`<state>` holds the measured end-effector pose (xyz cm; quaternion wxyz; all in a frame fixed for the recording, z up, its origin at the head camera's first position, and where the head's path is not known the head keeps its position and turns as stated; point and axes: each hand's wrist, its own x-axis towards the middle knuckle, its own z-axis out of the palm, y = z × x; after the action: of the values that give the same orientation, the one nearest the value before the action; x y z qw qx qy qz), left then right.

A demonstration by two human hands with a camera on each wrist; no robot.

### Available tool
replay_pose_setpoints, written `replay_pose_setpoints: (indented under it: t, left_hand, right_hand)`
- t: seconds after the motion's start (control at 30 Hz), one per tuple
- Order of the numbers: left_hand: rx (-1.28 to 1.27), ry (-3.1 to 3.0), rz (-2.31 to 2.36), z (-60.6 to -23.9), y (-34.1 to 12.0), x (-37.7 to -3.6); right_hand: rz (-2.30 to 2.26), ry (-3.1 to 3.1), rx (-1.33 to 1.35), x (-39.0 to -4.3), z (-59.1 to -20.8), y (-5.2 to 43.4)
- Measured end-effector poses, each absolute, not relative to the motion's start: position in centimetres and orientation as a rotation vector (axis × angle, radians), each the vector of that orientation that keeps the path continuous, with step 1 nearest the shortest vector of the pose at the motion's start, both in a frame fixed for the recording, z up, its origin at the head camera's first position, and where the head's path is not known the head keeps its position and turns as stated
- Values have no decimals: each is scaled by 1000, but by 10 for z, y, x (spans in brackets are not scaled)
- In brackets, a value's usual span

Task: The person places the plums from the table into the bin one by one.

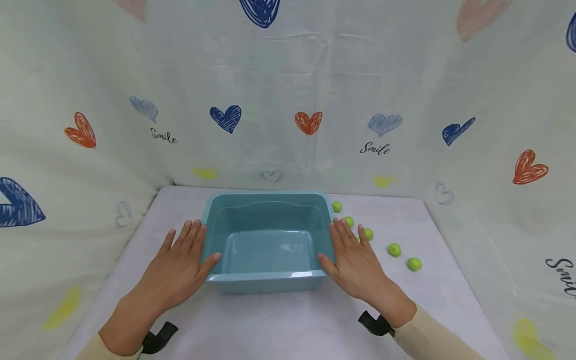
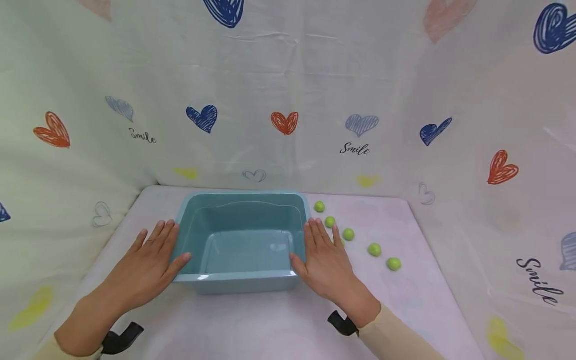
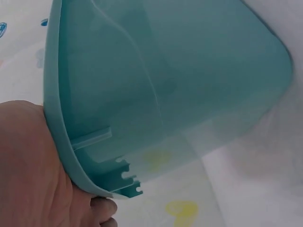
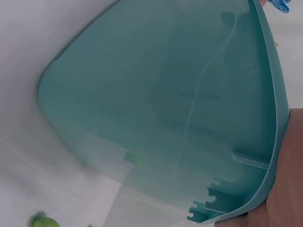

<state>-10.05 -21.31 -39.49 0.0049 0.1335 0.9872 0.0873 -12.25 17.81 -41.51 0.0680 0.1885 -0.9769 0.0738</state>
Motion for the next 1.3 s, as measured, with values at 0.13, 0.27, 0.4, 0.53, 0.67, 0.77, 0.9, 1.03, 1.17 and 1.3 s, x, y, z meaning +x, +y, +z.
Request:
replay_pose_setpoints:
  t: [0.13, 0.27, 0.4, 0.53, 0.67, 0.77, 0.9, 1.03, 1.17, 1.3]
  left_hand:
    - [406, 3091, 262, -393, -212, -97]
    - [422, 3084, 282, -393, -212, -98]
    - [400, 3072, 305, -394, -215, -98]
    - [385, 3059, 335, -395, -219, -99]
    - [428, 3055, 357, -395, -220, -103]
    - [456, 3050, 366, -395, -220, -107]
    - [464, 3039, 385, -395, -222, -109]
    - [464, 3035, 401, -395, -224, -111]
    - [462, 3034, 423, -394, -224, -113]
    - [460, 3018, 458, -394, -224, -113]
  right_hand:
    - [229, -2941, 563, -121, -416, 179]
    - [261, -2931, 547, -122, -416, 176]
    - [311, -2935, 568, -124, -416, 168]
    - [280, -2937, 570, -126, -416, 164]
    - [255, -2955, 551, -126, -416, 167]
    - [297, -2953, 542, -127, -413, 172]
    - [396, -2906, 442, -133, -407, 186]
    - [454, -2848, 288, -144, -402, 208]
    - [449, -2784, 204, -153, -403, 237]
    - [399, -2658, 214, -157, -413, 273]
